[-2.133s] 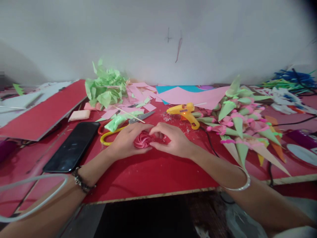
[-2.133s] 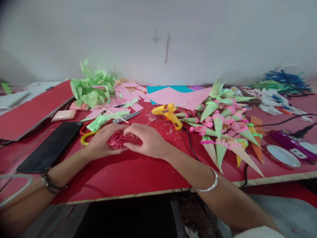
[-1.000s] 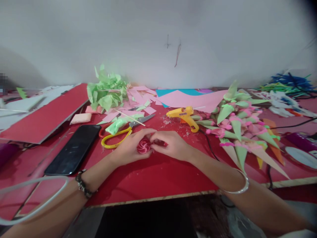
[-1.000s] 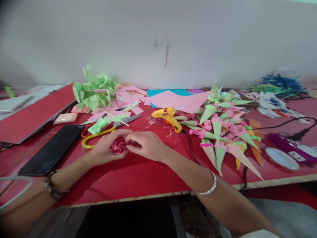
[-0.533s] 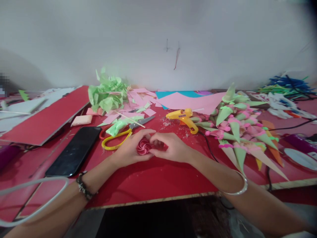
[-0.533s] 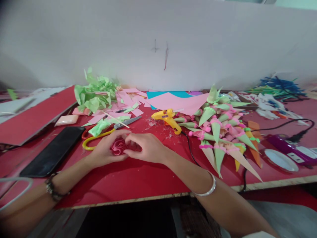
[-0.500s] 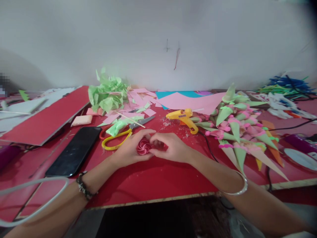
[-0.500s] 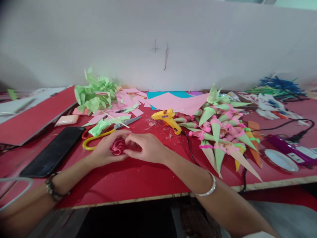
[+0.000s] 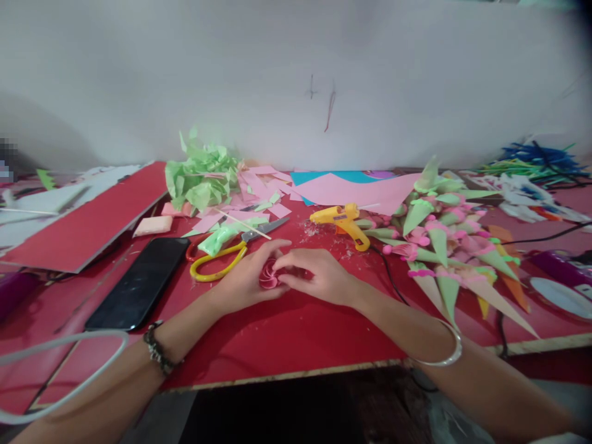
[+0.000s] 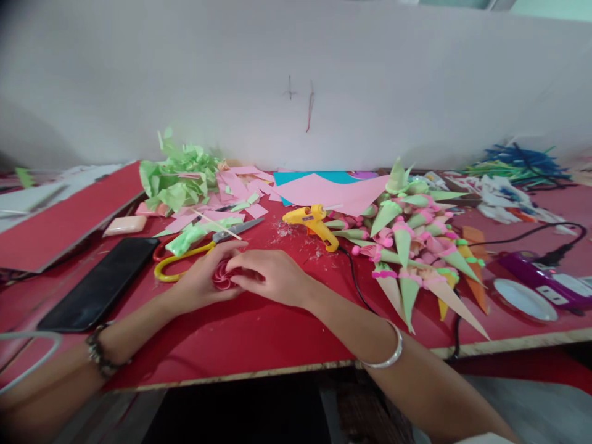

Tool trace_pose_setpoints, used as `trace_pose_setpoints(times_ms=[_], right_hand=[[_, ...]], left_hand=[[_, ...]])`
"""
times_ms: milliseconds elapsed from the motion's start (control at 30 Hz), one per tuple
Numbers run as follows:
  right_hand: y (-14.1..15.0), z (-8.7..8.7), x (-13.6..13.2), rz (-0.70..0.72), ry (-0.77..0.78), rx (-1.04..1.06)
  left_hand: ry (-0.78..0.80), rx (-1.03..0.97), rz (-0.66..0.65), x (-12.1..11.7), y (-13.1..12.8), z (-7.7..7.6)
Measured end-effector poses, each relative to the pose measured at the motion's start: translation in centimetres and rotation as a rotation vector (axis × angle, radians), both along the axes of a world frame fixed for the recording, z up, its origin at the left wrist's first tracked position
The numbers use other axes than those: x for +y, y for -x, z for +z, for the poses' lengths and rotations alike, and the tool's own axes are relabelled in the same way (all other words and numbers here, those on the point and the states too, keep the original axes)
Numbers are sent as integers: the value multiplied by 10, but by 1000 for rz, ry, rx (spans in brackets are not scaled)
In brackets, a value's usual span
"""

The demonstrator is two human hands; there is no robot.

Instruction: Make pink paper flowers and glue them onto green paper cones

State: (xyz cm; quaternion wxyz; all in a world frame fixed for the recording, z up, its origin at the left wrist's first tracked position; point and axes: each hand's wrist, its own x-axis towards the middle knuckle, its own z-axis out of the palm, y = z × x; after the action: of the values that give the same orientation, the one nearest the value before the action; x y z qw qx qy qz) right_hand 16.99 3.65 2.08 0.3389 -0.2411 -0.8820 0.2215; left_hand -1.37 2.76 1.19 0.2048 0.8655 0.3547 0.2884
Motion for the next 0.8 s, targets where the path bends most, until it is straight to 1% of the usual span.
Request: trace_pose_setpoints(times_ms=[167, 333, 400, 567, 667, 800], right_hand=[[1, 0, 0, 13, -5, 24], [2, 1, 2, -31, 67, 34], [2, 0, 3, -69, 67, 49], [2, -2, 6, -179, 34, 84], [2, -3, 6, -218, 21, 94], [2, -3, 6, -245, 8, 110]], left_hand=[[25, 13, -44, 0, -1, 1], [-16, -4, -34, 2, 0, 3], [-70, -8, 3, 4, 2, 4], [-311, -40, 184, 8, 5, 4], [-386, -37, 200, 9, 5, 4], [-424, -18, 193, 10, 4, 3]])
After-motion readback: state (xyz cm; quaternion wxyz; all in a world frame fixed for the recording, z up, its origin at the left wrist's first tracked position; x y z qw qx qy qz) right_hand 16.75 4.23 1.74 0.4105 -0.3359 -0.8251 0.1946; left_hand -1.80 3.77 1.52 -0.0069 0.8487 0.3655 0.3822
